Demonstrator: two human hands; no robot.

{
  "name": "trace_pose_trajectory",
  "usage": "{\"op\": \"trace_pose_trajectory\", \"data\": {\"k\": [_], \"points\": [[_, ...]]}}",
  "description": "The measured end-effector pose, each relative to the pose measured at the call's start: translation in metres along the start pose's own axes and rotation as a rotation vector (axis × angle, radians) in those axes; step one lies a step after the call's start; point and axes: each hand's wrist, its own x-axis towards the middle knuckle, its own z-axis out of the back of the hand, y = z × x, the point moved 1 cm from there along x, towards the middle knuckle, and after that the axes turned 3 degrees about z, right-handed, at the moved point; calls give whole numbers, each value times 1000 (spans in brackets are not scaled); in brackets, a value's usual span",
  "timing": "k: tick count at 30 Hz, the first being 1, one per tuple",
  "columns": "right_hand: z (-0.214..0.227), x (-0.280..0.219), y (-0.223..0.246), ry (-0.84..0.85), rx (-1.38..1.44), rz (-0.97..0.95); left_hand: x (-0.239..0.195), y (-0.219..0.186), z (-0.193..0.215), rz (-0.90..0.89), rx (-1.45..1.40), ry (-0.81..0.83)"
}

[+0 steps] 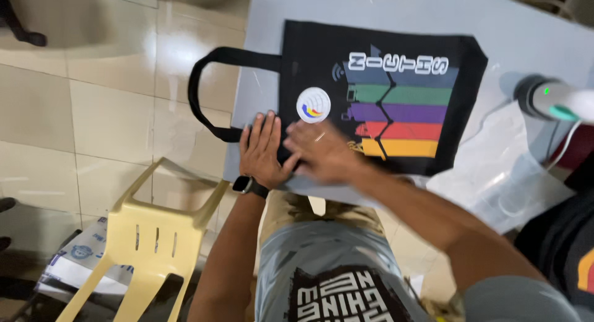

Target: The person uses a handheld heat press tool to apply a printed design onto a black tote bag. They press the tool over the design on both sides of the bag, then peel off the transfer film to reveal the finished print.

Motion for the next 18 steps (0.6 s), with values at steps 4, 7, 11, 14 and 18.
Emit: {"op": "trace_pose_trajectory", "data": {"k": [4,7,11,14,18], "points": [[72,-45,-113,-170,-107,-114,-1,1,-1,-14,-1,41],[109,-76,-150,-302,-259,-526,-2,1,1,1,-5,38],[39,-28,-13,-255,246,-359,2,0,-1,-13,51,87],[-12,-41,84,-135,366,46,-3,3,-3,-18,-2,115],[49,-57,-25,-261,709,-329,-3,3,-3,-25,6,167]]}}
